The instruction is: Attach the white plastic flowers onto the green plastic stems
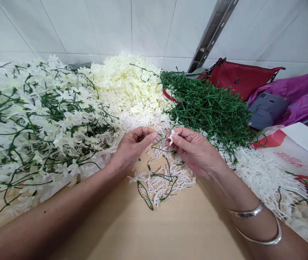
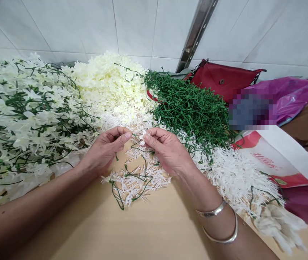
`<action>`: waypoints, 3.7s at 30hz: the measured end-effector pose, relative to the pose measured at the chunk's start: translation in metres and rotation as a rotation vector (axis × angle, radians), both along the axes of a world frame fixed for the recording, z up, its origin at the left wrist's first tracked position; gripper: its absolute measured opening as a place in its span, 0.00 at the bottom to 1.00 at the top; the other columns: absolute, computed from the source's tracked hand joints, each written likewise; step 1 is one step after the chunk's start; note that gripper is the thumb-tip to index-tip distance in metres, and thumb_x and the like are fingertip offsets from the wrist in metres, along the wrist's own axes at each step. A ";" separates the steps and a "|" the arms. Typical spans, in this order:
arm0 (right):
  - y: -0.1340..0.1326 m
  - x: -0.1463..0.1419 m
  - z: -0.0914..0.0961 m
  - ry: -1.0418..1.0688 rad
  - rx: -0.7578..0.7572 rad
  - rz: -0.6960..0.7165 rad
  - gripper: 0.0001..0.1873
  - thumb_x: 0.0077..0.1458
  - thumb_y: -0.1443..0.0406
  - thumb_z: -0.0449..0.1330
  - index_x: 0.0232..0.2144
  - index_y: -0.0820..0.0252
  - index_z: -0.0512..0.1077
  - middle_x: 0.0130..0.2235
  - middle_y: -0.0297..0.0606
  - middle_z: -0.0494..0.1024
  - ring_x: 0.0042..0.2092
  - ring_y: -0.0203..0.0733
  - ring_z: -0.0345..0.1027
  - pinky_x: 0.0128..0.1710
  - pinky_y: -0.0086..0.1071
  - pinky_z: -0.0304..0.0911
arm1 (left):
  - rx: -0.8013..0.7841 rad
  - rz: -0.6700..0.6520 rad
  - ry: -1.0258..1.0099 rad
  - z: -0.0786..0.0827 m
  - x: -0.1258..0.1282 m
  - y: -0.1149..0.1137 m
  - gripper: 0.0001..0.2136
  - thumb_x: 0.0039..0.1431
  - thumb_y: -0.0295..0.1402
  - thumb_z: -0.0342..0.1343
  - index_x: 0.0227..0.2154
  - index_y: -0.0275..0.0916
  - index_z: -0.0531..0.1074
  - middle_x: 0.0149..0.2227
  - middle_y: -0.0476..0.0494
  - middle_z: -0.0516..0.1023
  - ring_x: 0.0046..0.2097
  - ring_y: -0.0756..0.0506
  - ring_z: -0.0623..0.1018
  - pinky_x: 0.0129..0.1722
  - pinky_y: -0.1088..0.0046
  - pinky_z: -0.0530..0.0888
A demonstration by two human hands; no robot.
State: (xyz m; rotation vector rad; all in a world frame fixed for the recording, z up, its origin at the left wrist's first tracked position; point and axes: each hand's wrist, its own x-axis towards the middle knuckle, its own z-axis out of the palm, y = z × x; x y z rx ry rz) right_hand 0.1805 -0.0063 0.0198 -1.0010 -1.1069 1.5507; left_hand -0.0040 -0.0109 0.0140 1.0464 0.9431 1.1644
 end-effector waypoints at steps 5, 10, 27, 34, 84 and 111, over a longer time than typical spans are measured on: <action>-0.002 -0.006 -0.001 0.011 -0.050 -0.003 0.20 0.39 0.51 0.79 0.25 0.56 0.78 0.27 0.31 0.75 0.31 0.35 0.66 0.34 0.30 0.62 | 0.006 -0.038 -0.012 0.001 0.001 -0.003 0.13 0.53 0.42 0.69 0.30 0.38 0.77 0.24 0.54 0.72 0.27 0.53 0.68 0.30 0.76 0.67; -0.002 -0.010 -0.004 0.035 -0.057 -0.038 0.20 0.37 0.52 0.79 0.25 0.56 0.77 0.26 0.30 0.74 0.31 0.34 0.66 0.35 0.29 0.63 | 0.068 -0.047 0.010 -0.003 0.002 -0.002 0.11 0.54 0.41 0.69 0.30 0.38 0.77 0.24 0.53 0.73 0.28 0.53 0.68 0.32 0.75 0.68; -0.007 -0.021 -0.025 -0.071 0.084 -0.171 0.15 0.47 0.54 0.75 0.28 0.55 0.77 0.28 0.29 0.75 0.30 0.34 0.64 0.33 0.29 0.62 | 0.153 0.004 0.235 -0.006 0.002 -0.004 0.09 0.60 0.36 0.61 0.26 0.37 0.74 0.24 0.52 0.72 0.30 0.51 0.70 0.34 0.74 0.69; -0.007 -0.024 -0.025 -0.034 0.081 -0.163 0.15 0.46 0.55 0.76 0.28 0.55 0.76 0.29 0.28 0.75 0.32 0.33 0.65 0.35 0.28 0.62 | 0.148 0.017 0.228 -0.005 0.004 -0.005 0.09 0.60 0.35 0.61 0.26 0.38 0.74 0.24 0.51 0.74 0.30 0.50 0.73 0.36 0.73 0.72; 0.002 0.006 -0.006 -0.206 0.000 0.138 0.17 0.45 0.53 0.76 0.27 0.57 0.77 0.21 0.26 0.70 0.22 0.29 0.54 0.21 0.29 0.47 | 0.465 -0.321 0.689 -0.004 -0.008 0.003 0.15 0.68 0.35 0.46 0.24 0.40 0.61 0.24 0.53 0.62 0.29 0.49 0.64 0.32 0.71 0.59; 0.002 0.003 -0.009 -0.191 -0.057 0.071 0.22 0.43 0.50 0.75 0.29 0.58 0.74 0.28 0.33 0.75 0.28 0.33 0.63 0.21 0.28 0.53 | 0.417 -0.236 0.695 -0.003 -0.003 -0.004 0.12 0.68 0.34 0.44 0.30 0.40 0.67 0.25 0.53 0.63 0.30 0.48 0.65 0.35 0.71 0.63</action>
